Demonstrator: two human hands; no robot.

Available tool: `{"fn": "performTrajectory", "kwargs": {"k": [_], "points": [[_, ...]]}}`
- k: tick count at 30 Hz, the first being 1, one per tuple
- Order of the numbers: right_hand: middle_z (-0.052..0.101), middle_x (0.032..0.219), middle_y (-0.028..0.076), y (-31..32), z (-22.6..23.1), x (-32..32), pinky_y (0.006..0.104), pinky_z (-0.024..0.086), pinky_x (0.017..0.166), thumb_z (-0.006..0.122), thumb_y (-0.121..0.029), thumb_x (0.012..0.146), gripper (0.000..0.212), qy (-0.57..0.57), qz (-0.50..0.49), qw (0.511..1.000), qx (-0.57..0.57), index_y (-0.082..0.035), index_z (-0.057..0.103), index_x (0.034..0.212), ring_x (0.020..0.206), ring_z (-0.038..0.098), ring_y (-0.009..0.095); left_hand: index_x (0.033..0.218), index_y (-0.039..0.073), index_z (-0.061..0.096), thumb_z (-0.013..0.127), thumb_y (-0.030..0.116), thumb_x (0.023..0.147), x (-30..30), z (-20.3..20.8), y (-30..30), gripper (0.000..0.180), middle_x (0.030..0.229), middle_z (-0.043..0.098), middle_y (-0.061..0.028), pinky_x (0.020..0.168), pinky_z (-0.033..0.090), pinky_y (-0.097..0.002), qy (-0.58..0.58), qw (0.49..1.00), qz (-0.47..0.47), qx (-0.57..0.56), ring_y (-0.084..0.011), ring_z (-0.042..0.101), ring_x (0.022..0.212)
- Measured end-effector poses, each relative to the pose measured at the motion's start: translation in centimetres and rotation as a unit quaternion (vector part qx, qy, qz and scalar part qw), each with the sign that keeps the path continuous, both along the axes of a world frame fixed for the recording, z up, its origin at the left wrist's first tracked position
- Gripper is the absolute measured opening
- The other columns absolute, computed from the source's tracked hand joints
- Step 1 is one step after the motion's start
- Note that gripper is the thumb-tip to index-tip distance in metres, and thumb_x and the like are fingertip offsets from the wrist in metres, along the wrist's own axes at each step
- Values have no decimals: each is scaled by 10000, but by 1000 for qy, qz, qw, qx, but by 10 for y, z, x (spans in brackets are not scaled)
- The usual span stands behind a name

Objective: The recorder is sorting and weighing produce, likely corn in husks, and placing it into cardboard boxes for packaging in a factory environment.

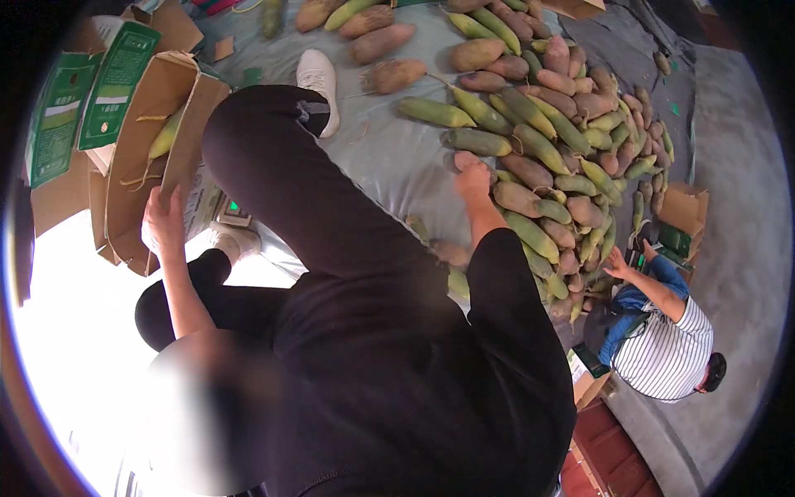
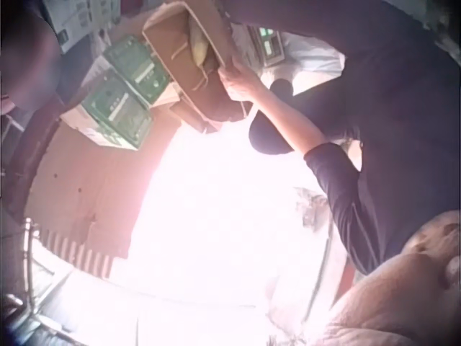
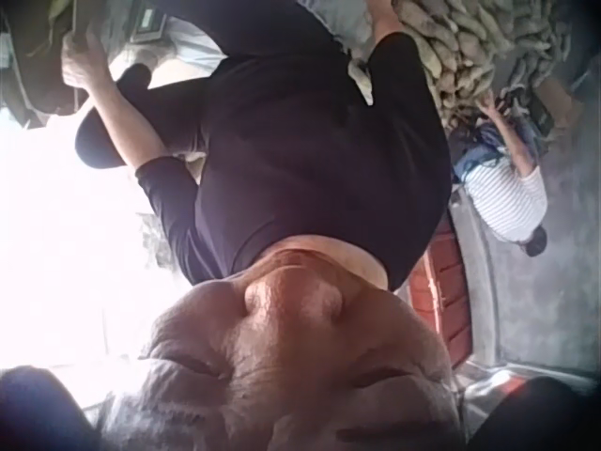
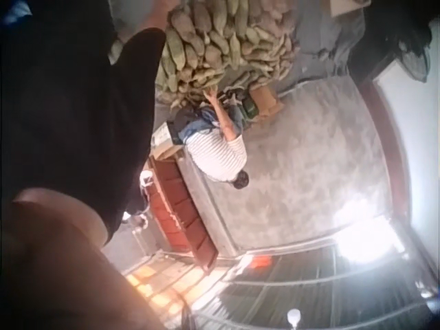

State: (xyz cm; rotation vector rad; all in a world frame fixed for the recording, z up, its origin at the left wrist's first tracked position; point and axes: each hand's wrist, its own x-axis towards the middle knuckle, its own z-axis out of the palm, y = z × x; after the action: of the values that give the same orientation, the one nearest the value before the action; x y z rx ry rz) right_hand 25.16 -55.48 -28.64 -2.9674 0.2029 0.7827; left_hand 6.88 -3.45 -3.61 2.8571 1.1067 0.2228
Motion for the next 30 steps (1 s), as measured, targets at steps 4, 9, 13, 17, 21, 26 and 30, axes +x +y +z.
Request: {"fn": "performTrajectory", "kwargs": {"k": [4,9,13,17,21,26,30], "points": [[413,1333,152,1,16,7,408,378,980,670,-217,687,674,26,19,999,23,-100,397,1292,1219,391,368,921,109,589,576,366,820,0,-4,3,277,882,640,-98,683,462,-392,10,1000,-3,-15,-296,612,811],[426,1304,118,-3,19,-16,424,376,971,674,-154,680,706,-29,98,994,45,-112,350,1306,1224,373,339,952,95,585,594,374,811,3,-4,2,313,888,642,-114,680,469,-400,21,1000,14,11,-304,614,818],[418,1311,76,1,39,-25,438,397,924,606,-104,727,629,34,92,995,-11,-165,361,1303,1203,397,294,961,98,584,603,371,805,-1,-5,4,315,889,644,-111,676,474,-400,27,999,3,34,-303,615,819],[456,1263,55,-7,31,-30,445,395,902,574,-125,769,559,-30,140,989,-48,-205,375,1286,1190,415,266,962,109,588,601,377,805,-1,-2,3,310,900,645,-90,680,476,-398,38,999,11,20,-297,614,820],[464,1244,57,5,32,-21,449,382,912,574,-138,782,544,61,211,975,-47,-203,377,1286,1185,421,265,954,105,587,592,401,799,0,-2,-1,334,928,638,-89,692,476,-398,24,998,11,58,-303,609,843],[486,1207,79,33,36,-24,446,400,884,559,-302,821,441,128,215,959,-134,-185,433,1227,1171,435,262,935,96,588,620,370,778,3,6,-6,317,919,639,-97,683,478,-390,24,999,23,20,-300,610,838],[519,1159,81,30,22,-41,447,405,872,548,-378,823,431,104,234,957,-136,-171,458,1190,1145,463,256,875,92,574,636,343,765,5,6,-4,281,865,632,-97,659,474,-407,13,1000,20,6,-316,605,799]]}}
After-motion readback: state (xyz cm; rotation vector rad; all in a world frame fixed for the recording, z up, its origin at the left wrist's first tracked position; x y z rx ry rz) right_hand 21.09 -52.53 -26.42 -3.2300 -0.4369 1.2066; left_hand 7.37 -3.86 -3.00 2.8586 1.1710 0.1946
